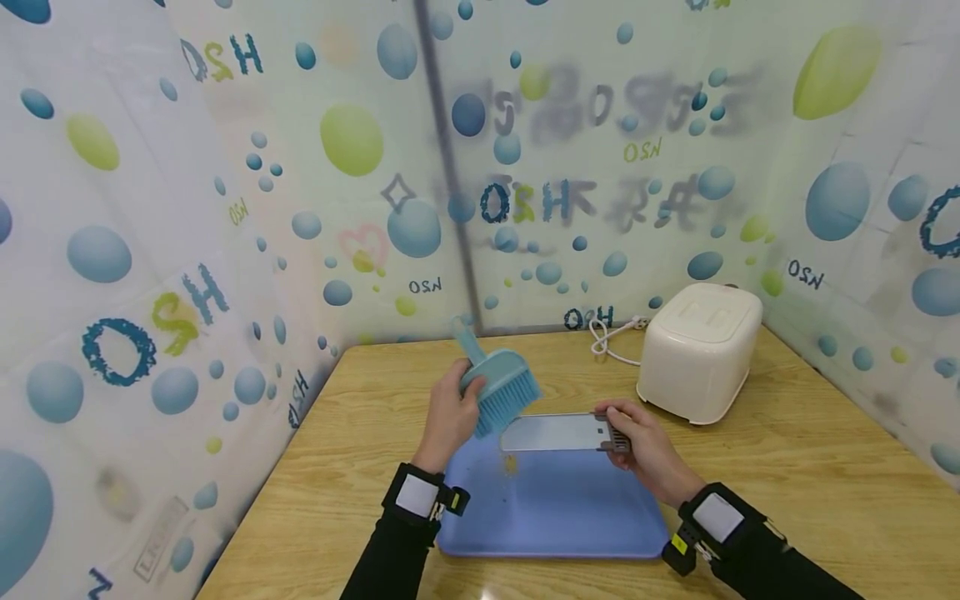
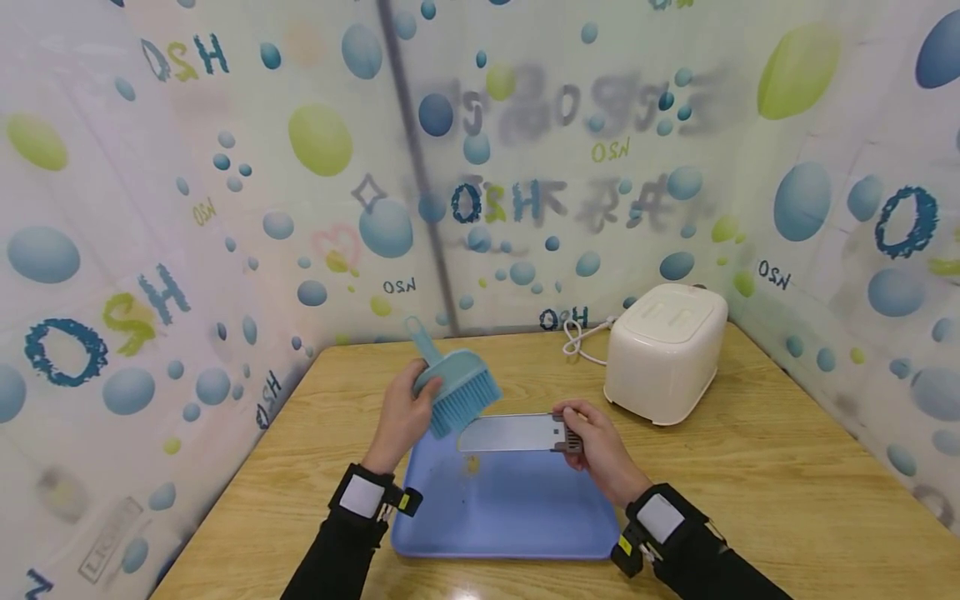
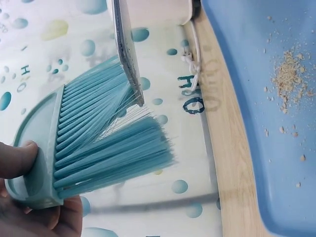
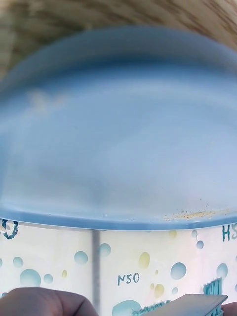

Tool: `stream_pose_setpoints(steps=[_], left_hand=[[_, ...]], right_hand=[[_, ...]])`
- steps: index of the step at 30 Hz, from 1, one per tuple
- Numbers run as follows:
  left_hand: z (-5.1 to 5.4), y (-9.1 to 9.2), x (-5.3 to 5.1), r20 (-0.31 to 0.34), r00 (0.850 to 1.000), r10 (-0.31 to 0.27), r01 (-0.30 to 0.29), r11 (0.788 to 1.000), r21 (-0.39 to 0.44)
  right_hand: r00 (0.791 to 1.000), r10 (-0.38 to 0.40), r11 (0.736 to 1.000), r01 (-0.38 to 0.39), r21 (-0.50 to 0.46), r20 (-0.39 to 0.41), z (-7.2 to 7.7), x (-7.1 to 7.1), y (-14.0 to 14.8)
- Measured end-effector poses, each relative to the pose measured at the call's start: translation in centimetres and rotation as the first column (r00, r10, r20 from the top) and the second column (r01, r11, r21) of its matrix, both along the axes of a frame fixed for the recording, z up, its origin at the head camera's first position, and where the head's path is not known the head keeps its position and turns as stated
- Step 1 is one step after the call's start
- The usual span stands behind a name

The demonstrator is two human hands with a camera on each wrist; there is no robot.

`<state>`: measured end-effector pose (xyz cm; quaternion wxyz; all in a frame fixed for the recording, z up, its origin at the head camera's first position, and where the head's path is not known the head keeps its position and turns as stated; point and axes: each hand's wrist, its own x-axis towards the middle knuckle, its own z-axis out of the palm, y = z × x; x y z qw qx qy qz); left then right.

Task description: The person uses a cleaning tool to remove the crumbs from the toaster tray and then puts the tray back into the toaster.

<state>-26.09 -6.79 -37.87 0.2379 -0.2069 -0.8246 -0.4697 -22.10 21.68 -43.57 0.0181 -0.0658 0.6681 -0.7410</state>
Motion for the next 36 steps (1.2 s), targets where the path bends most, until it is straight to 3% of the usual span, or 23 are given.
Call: stream_pose_setpoints(steps=[13, 20, 26, 32, 36], left_hand=[[-0.2, 0.2, 0.0, -0.042, 0.993, -0.111, 0.112, 0.993, 0.021], [-0.2, 0.1, 0.2, -0.029, 0.994, -0.106, 0.107, 0.993, 0.043], [0.3, 0.5, 0.5, -0.045, 0.996, -0.079, 0.084, 0.989, 0.120], [1.2, 1.8, 1.4, 0.035, 0.991, -0.130, 0.117, 0.960, 0.256], [1.5, 2.8, 1.9, 0.145, 0.979, -0.144, 0.088, 0.937, 0.337]], right_hand=[[0.999, -0.027, 1.000, 0.027, 0.013, 0.017, -0.2, -0.2, 0.3], [0.998, -0.029, 0.999, 0.027, 0.037, 0.052, -0.1, -0.1, 0.9], [0.998, -0.038, 0.998, 0.036, 0.042, 0.052, -0.1, -0.2, 0.9], [0.999, -0.032, 0.998, 0.029, 0.055, 0.042, 0.1, -0.3, 0.5], [0.999, -0.030, 0.997, 0.028, 0.073, 0.031, 0.3, -0.5, 0.1]])
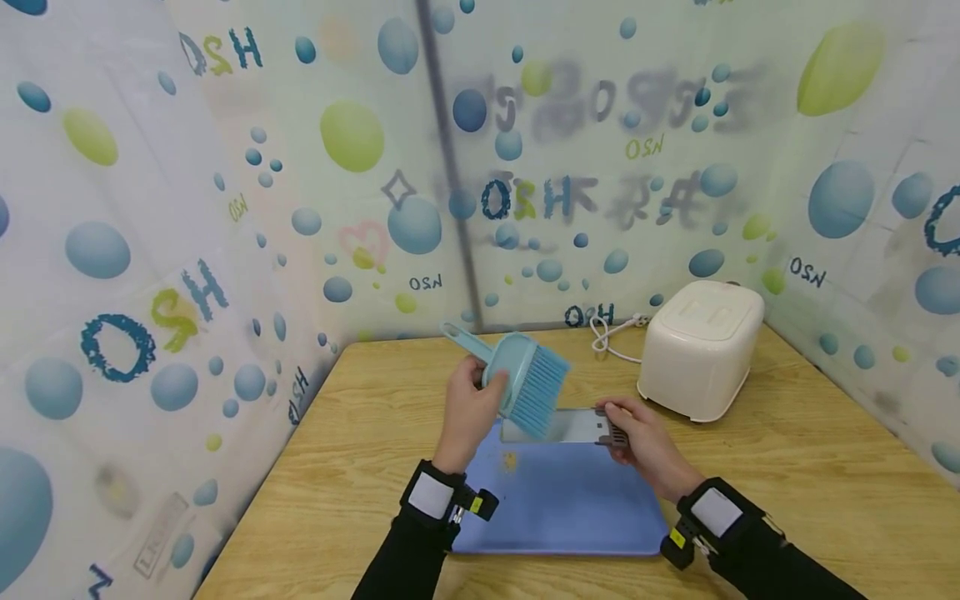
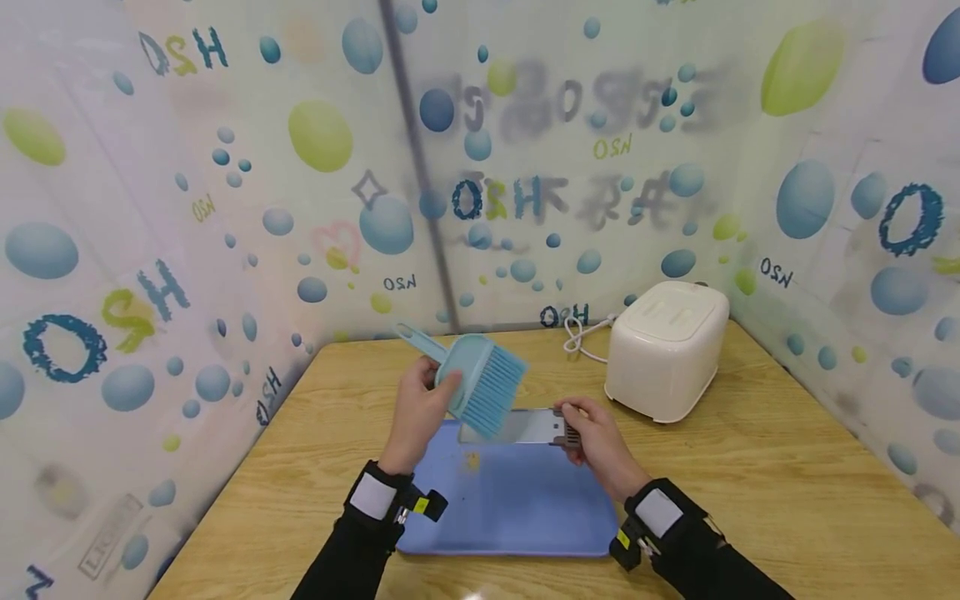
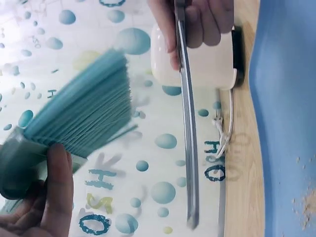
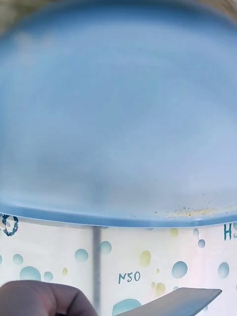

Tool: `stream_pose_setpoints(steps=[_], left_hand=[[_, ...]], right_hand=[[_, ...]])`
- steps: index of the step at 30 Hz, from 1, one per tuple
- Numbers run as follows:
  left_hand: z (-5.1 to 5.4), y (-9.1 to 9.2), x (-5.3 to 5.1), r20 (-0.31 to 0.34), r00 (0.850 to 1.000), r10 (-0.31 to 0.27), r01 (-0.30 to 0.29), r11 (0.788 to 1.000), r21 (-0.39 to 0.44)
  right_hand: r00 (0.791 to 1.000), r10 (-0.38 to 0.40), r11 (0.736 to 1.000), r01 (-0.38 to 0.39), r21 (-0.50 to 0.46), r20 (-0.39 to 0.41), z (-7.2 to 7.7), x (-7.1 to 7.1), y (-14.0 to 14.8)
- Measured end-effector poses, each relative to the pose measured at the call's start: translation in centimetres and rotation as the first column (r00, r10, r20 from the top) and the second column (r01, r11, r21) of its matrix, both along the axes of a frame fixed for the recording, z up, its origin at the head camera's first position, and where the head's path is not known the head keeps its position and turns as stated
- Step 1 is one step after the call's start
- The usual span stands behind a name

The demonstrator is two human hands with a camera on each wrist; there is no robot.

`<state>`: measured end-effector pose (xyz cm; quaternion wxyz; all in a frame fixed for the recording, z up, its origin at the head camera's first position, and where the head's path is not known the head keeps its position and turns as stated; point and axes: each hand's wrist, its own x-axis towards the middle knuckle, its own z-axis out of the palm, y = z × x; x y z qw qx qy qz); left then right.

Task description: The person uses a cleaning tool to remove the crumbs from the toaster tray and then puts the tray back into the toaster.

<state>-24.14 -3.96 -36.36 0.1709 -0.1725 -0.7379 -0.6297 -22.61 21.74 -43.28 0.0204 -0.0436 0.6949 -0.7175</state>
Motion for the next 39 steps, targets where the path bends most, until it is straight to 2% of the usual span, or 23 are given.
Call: stream_pose_setpoints(steps=[3, 7, 11, 18, 24, 29, 39], left_hand=[[0.0, 0.7, 0.1, 0.102, 0.995, -0.015, 0.010, 0.999, 0.044], [-0.3, 1.6, 0.3, 0.204, 0.977, -0.065, 0.050, 0.996, 0.077], [-0.6, 2.3, 0.7, 0.244, 0.966, -0.088, 0.076, 0.995, 0.056], [-1.3, 3.2, 0.8, 0.232, 0.972, -0.034, 0.042, 0.999, -0.031], [-1.6, 3.6, 0.9, 0.171, 0.984, 0.044, -0.028, 0.995, -0.100], [-1.6, 3.5, 1.1, 0.147, 0.988, 0.048, -0.029, 0.992, -0.125], [-1.5, 2.8, 1.1, 0.156, 0.987, 0.028, -0.009, 0.992, -0.124]], right_hand=[[1.000, -0.009, 1.000, 0.009, 0.011, -0.001, 0.2, -0.1, -0.3], [1.000, -0.012, 1.000, 0.012, -0.001, 0.002, 0.5, -0.2, -0.7], [1.000, 0.000, 1.000, 0.000, -0.023, 0.007, 0.5, -0.2, -0.9], [1.000, 0.004, 0.999, -0.003, -0.053, 0.007, 0.4, 0.0, -1.1], [1.000, 0.017, 0.998, -0.017, -0.062, 0.004, 0.4, 0.2, -1.4], [1.000, 0.020, 0.998, -0.019, -0.061, 0.017, 0.4, 0.2, -1.3], [0.999, 0.025, 0.998, -0.022, -0.061, 0.040, 0.3, 0.1, -0.9]])
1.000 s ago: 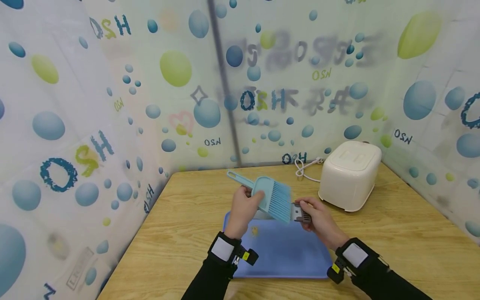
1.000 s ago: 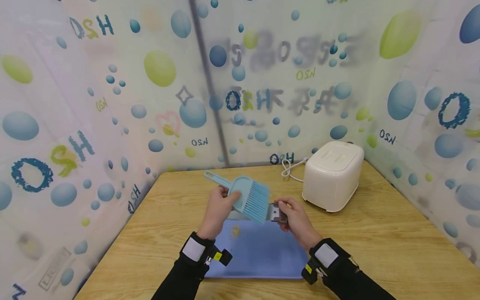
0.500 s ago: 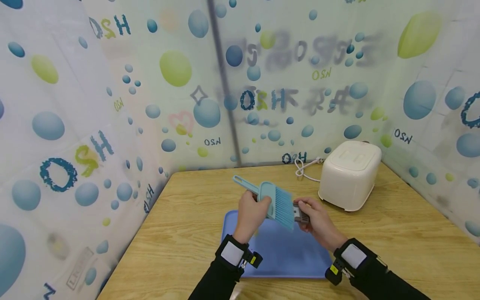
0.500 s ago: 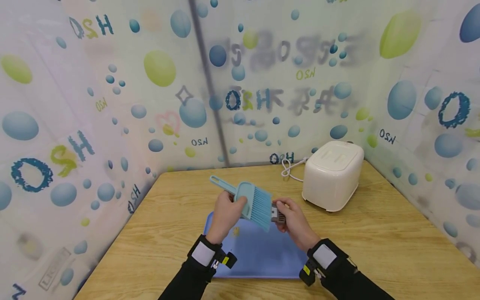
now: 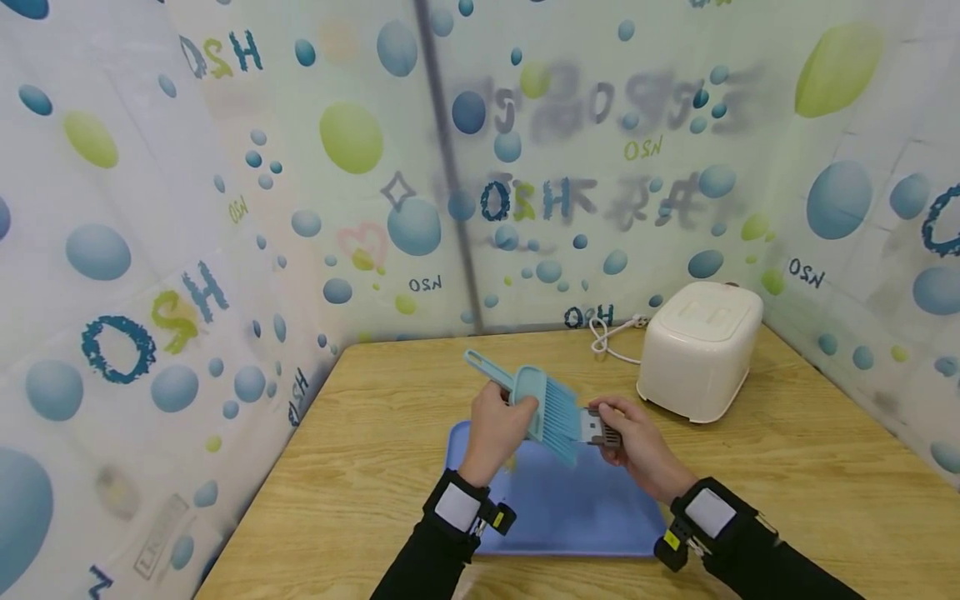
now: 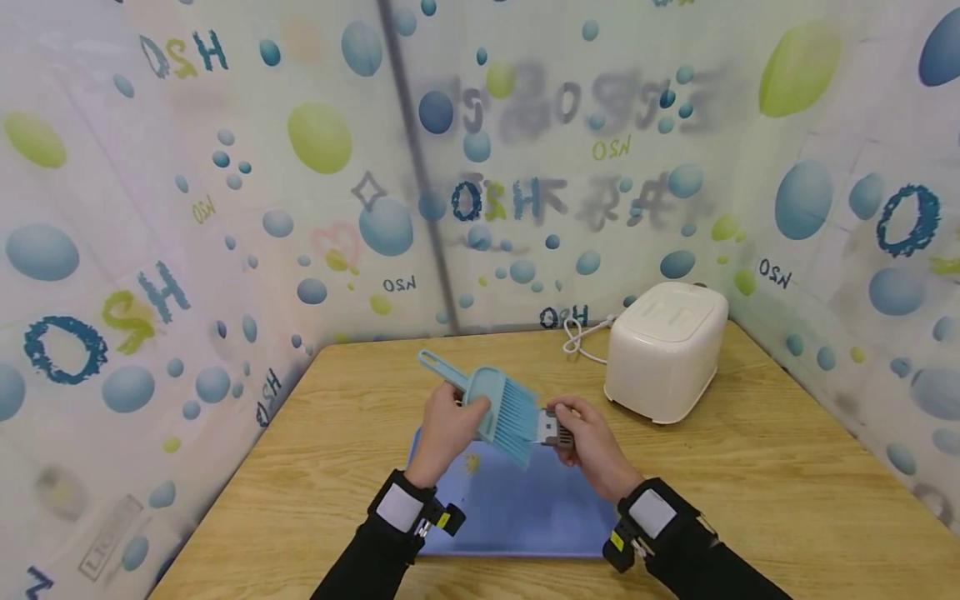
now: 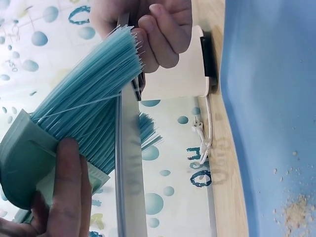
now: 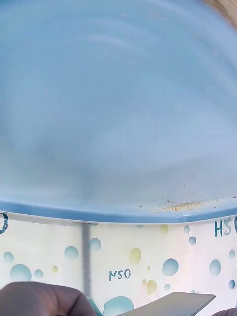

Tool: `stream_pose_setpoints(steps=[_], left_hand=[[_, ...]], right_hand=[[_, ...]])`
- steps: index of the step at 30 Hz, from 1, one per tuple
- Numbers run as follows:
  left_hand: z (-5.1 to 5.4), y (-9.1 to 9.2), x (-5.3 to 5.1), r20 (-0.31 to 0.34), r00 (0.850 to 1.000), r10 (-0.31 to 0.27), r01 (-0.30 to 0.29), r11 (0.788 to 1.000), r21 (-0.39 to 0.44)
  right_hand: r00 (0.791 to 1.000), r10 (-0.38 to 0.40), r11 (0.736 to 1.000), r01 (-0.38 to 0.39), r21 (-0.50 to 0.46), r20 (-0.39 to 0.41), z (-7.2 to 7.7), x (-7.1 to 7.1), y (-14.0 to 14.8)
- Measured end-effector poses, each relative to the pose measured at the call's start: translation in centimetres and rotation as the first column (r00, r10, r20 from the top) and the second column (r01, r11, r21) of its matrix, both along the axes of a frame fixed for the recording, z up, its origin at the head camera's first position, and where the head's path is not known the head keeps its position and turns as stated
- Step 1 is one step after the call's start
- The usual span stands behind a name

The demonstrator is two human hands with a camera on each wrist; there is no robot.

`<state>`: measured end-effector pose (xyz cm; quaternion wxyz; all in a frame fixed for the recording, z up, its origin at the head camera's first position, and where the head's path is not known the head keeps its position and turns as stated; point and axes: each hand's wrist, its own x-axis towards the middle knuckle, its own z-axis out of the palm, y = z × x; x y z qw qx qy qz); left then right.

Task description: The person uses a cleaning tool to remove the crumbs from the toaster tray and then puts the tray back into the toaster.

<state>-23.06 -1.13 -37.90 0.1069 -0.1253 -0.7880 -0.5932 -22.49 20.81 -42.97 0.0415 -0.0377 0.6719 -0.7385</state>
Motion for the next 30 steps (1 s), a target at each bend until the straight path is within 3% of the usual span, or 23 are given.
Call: stream_pose_setpoints(steps=[7, 30], left_hand=[[-0.2, -0.6, -0.3, 0.033, 0.999, 0.003, -0.003, 1.000, -0.004], [-0.6, -2.8, -1.0, 0.013, 0.998, 0.061, -0.061, 0.998, -0.035]], right_hand=[[1.000, 0.005, 1.000, -0.005, 0.002, 0.003, -0.2, 0.1, 0.1], [1.000, -0.003, 1.000, 0.003, -0.012, -0.002, -0.3, 0.2, 0.4]])
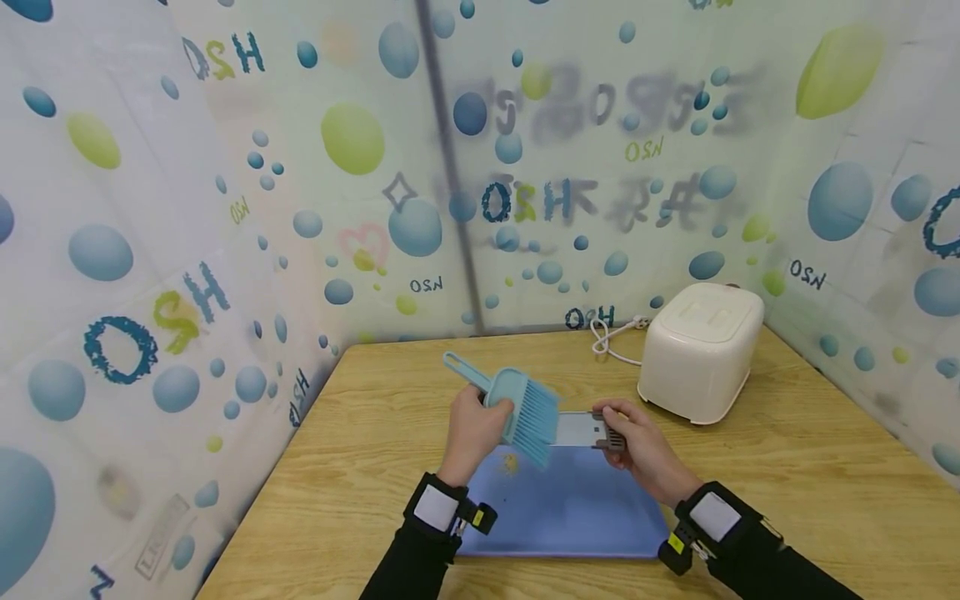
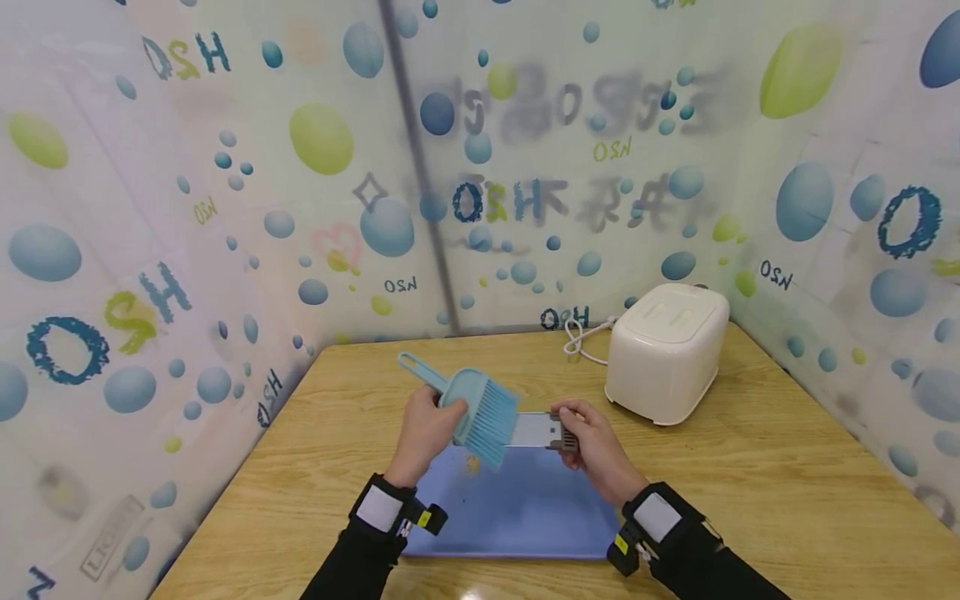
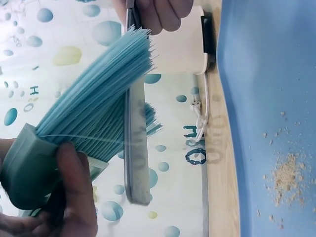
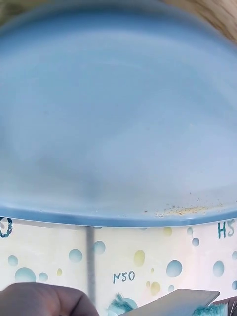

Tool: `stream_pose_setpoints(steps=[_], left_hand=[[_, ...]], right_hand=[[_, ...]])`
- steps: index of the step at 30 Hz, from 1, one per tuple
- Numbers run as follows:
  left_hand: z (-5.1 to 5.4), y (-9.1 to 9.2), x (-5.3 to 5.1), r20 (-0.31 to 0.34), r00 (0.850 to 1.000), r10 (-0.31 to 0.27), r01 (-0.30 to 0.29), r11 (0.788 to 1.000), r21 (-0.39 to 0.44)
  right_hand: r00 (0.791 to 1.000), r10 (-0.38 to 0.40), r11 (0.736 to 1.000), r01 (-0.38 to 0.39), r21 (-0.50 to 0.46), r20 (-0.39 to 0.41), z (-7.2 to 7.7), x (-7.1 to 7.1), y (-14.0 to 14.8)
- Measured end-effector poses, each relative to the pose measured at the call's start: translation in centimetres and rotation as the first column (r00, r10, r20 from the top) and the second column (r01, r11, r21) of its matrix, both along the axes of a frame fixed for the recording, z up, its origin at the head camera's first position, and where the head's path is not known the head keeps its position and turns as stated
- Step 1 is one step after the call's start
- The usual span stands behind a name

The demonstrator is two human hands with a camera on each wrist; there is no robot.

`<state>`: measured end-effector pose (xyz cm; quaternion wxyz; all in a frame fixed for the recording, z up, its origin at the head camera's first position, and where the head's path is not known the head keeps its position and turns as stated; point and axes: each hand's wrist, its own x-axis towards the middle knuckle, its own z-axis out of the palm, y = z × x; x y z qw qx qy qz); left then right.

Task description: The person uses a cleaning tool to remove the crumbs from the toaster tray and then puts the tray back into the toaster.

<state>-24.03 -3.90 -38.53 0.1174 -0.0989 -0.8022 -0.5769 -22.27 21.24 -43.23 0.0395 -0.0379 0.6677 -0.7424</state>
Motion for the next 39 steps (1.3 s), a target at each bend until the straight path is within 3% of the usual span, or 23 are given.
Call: stream_pose_setpoints(steps=[20, 39], left_hand=[[0.1, -1.9, -0.7, -0.020, 1.000, 0.013, -0.014, 1.000, -0.017], [0.8, -3.1, -1.2, -0.062, 0.995, -0.076, 0.073, 0.996, -0.051]], right_hand=[[1.000, 0.008, 1.000, -0.008, -0.002, -0.020, 0.1, 0.2, 0.5], [1.000, 0.023, 1.000, -0.022, 0.011, -0.017, -0.1, 0.3, 0.7]])
